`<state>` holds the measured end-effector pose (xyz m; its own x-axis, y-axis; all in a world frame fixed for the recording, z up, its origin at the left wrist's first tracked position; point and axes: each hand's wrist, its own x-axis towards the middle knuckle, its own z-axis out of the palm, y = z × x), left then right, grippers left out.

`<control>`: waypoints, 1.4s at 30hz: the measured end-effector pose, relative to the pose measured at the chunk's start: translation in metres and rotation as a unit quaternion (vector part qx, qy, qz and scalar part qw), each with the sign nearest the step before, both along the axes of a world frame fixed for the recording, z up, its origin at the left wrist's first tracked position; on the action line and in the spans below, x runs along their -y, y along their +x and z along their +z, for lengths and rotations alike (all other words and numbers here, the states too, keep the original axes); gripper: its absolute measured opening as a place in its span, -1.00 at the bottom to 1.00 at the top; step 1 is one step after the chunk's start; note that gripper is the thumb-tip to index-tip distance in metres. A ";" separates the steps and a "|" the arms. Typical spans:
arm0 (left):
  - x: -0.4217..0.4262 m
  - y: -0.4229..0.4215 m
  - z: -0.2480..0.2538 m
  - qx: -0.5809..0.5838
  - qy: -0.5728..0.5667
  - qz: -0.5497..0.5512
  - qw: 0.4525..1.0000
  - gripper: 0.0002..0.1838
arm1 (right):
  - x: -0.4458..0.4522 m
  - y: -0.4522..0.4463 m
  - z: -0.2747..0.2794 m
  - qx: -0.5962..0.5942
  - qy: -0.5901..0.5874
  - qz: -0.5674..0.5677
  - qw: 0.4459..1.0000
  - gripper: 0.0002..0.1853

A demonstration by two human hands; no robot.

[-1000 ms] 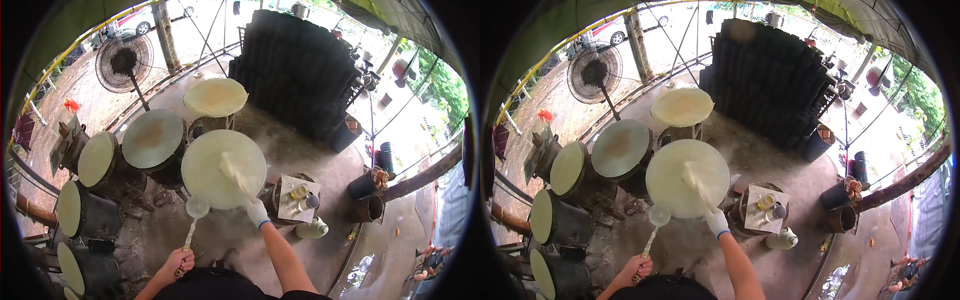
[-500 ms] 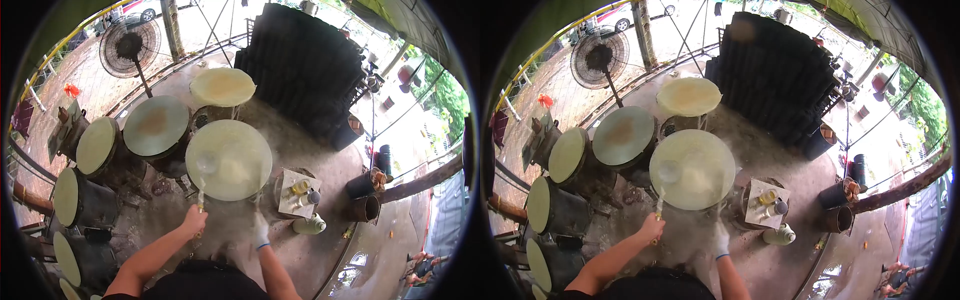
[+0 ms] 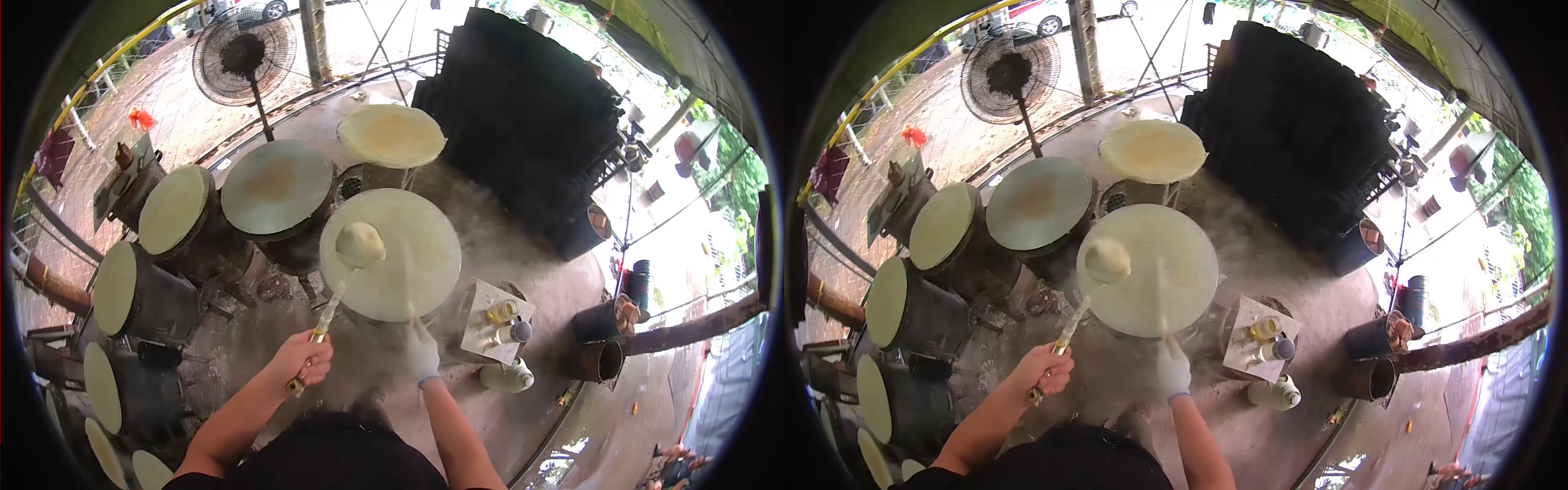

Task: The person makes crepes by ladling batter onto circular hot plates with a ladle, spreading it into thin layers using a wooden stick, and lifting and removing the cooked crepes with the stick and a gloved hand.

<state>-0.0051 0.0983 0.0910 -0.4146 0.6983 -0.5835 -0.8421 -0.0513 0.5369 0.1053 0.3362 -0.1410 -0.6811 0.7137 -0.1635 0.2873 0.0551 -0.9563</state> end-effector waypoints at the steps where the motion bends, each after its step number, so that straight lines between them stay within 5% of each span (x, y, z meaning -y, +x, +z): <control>1: 0.000 -0.002 0.001 0.021 -0.004 0.005 1.000 -0.88 | 0.007 -0.005 0.016 0.054 0.131 0.077 0.987 -0.61; 2: -0.001 -0.006 0.000 0.042 -0.007 0.008 0.999 -0.89 | 0.007 -0.002 0.037 0.112 0.045 0.154 0.981 -0.59; 5: 0.014 -0.017 -0.001 0.056 -0.033 0.026 0.998 -0.90 | 0.017 -0.002 0.016 0.025 -0.085 0.096 0.991 -0.60; 8: 0.033 -0.046 0.017 0.024 -0.036 0.066 0.997 -0.88 | 0.024 -0.025 0.063 0.053 -0.223 0.013 0.973 -0.58; 14: 0.059 -0.184 0.028 -0.097 0.057 0.062 0.992 -0.95 | 0.057 -0.153 0.079 -0.023 -0.266 0.015 0.964 -0.51; 21: 0.037 -0.394 -0.115 -0.358 -0.117 -0.097 0.921 -0.88 | 0.142 -0.322 0.080 -0.071 -0.361 -0.134 0.920 -0.50; 25: 0.042 -0.454 -0.163 -0.521 -0.256 -0.183 0.793 -0.77 | 0.193 -0.391 0.041 -0.030 -0.244 -0.152 0.957 -0.51; 27: 0.054 -0.476 -0.192 -0.638 -0.283 -0.181 0.693 -0.71 | 0.201 -0.397 -0.015 0.085 0.043 -0.112 0.989 -0.54; 29: 0.062 -0.499 -0.181 -0.622 -0.308 -0.222 0.685 -0.72 | 0.209 -0.400 0.032 0.204 0.146 -0.101 0.963 -0.54; 30: 0.064 -0.509 -0.177 -0.613 -0.321 -0.240 0.681 -0.72 | 0.210 -0.406 0.048 0.196 0.036 -0.125 0.972 -0.53; 34: 0.083 -0.549 -0.180 -0.657 -0.314 -0.234 0.644 -0.74 | 0.205 -0.464 0.040 0.157 0.035 -0.105 0.981 -0.54; 37: 0.100 -0.573 -0.183 -0.692 -0.326 -0.226 0.604 -0.75 | 0.198 -0.482 0.074 0.096 -0.294 -0.174 0.935 -0.55; 41: 0.118 -0.590 -0.175 -0.700 -0.358 -0.260 0.560 -0.75 | 0.222 -0.456 -0.032 -0.046 -0.125 -0.281 0.950 -0.55; 42: 0.121 -0.592 -0.172 -0.701 -0.369 -0.274 0.545 -0.75 | 0.229 -0.467 0.045 0.117 -0.040 -0.184 0.975 -0.54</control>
